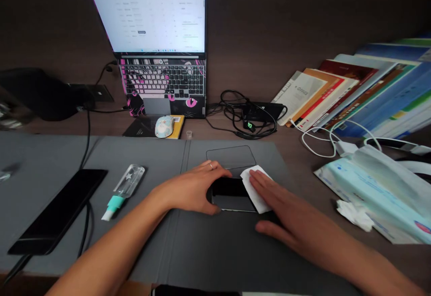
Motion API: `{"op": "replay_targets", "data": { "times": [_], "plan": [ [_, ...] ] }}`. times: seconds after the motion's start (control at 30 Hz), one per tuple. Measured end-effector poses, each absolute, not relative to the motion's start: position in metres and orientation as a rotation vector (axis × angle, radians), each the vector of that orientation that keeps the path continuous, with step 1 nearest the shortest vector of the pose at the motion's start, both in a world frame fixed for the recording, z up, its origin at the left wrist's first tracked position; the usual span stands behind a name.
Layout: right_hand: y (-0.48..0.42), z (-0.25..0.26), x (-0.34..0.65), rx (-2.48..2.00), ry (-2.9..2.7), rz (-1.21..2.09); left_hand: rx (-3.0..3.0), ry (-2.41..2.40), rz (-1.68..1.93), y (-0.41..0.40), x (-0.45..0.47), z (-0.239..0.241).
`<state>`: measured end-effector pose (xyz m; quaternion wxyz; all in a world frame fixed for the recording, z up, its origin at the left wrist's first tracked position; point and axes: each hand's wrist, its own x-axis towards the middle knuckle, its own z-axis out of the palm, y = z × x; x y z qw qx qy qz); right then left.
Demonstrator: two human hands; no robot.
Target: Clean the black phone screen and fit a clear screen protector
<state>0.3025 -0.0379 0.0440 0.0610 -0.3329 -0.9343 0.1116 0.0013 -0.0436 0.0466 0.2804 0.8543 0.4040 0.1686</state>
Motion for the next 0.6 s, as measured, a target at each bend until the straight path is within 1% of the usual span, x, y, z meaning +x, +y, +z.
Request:
{"op": "replay_targets", "data": {
  "times": [0.17,0.33,0.6],
  "plan": [
    [-0.047,0.040,0.285,-1.040,-2.936,0.390,2.275,1.137,0.426,-0.045,-0.006,0.053],
    [-0.048,0.048,0.250,-1.042,-2.927,0.562,2.327,1.206,0.644,-0.036,-0.018,0.057],
    [-0.061,0.044,0.209,-0.832,-2.912,0.707,2.394,1.232,0.648,-0.029,-0.013,0.048]
  ]
}}
